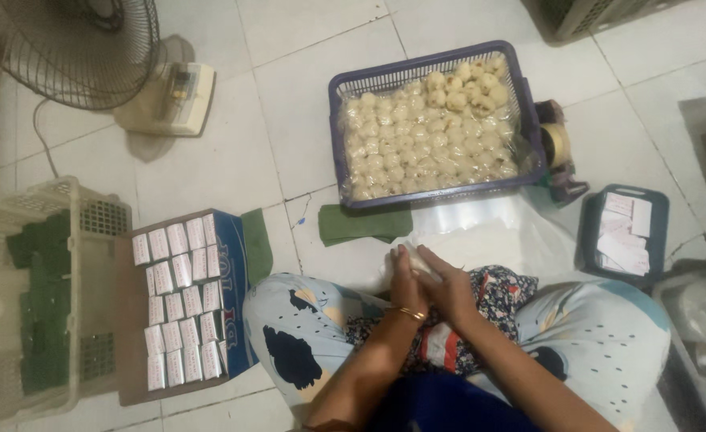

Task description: The person sits on the floor and wraps small round items one at a time in clear plastic film, twisting the ends closed. They place each wrapped item into a tray or into a box lined with white labeled packets, and at one point uses scissors to cut plastic wrap.

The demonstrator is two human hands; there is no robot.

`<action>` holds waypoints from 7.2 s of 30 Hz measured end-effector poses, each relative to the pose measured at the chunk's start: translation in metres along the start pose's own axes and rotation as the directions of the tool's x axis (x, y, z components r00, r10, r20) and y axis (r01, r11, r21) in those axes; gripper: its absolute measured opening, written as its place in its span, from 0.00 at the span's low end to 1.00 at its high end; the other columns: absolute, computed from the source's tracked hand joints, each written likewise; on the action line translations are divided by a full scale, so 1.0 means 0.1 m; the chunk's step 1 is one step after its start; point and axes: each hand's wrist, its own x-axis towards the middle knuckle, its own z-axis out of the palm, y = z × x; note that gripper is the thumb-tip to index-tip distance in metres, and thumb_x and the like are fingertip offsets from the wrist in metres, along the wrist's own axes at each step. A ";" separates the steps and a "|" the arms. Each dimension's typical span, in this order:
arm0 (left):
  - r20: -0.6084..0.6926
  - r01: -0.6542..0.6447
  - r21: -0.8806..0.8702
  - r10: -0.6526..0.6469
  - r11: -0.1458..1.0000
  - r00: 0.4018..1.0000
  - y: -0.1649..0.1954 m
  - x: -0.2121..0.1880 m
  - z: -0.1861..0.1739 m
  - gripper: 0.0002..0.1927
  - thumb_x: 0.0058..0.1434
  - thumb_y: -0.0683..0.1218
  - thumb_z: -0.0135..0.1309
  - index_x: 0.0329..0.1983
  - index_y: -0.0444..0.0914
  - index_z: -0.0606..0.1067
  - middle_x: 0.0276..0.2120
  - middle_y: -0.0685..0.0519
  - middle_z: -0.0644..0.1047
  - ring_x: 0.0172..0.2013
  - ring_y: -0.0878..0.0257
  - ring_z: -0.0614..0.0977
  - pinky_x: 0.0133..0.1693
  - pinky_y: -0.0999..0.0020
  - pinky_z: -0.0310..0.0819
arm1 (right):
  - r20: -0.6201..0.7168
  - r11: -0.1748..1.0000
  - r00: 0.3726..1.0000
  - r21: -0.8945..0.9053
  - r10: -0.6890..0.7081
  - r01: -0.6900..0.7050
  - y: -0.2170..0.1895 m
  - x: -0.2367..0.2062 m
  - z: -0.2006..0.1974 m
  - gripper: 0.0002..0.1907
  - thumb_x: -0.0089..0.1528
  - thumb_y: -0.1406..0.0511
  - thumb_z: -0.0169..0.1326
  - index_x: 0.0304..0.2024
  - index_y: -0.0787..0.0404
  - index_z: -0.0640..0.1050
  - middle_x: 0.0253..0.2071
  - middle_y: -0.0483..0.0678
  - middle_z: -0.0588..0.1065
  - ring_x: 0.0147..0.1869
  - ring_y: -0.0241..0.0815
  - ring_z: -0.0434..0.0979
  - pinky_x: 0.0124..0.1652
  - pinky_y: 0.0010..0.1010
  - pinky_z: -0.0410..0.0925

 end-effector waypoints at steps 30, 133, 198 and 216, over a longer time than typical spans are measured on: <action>0.066 -0.003 0.988 0.409 -0.153 0.910 2.25 0.60 -0.49 0.15 0.55 0.50 0.65 0.40 0.36 0.81 0.41 0.43 0.82 0.46 0.47 0.83 0.49 0.57 0.78 | -0.006 0.929 0.958 0.246 0.286 -0.276 0.22 0.40 -0.73 0.21 0.58 0.72 0.61 0.55 0.67 0.78 0.40 0.55 0.81 0.38 0.45 0.81 0.37 0.31 0.71; 0.103 -0.044 0.115 0.032 0.992 0.994 1.44 -0.19 0.02 0.14 0.59 0.35 0.44 0.47 0.41 0.65 0.53 0.42 0.78 0.53 0.50 0.83 0.48 0.44 0.81 | -0.195 0.964 0.981 0.265 0.018 0.035 -0.27 0.71 -0.62 0.20 0.53 0.70 0.66 0.46 0.67 0.77 0.38 0.51 0.79 0.40 0.40 0.81 0.38 0.29 0.76; 0.234 -0.208 0.300 0.140 0.931 0.962 0.87 -0.57 0.10 0.25 0.59 0.36 0.57 0.60 0.36 0.67 0.48 0.38 0.78 0.45 0.45 0.84 0.43 0.47 0.86 | -0.051 0.970 0.997 -0.237 -0.062 0.049 -0.68 0.02 -1.78 0.09 0.62 0.67 0.58 0.44 0.60 0.84 0.38 0.48 0.84 0.39 0.38 0.83 0.40 0.29 0.76; 0.448 -0.449 0.111 0.359 0.887 0.819 0.95 -0.86 0.04 0.25 0.63 0.35 0.56 0.63 0.33 0.66 0.52 0.45 0.77 0.51 0.57 0.80 0.53 0.62 0.80 | 0.072 0.986 0.984 0.055 -0.162 0.158 -1.04 0.01 -0.43 0.09 0.57 0.71 0.64 0.40 0.65 0.82 0.31 0.47 0.81 0.34 0.33 0.79 0.34 0.23 0.70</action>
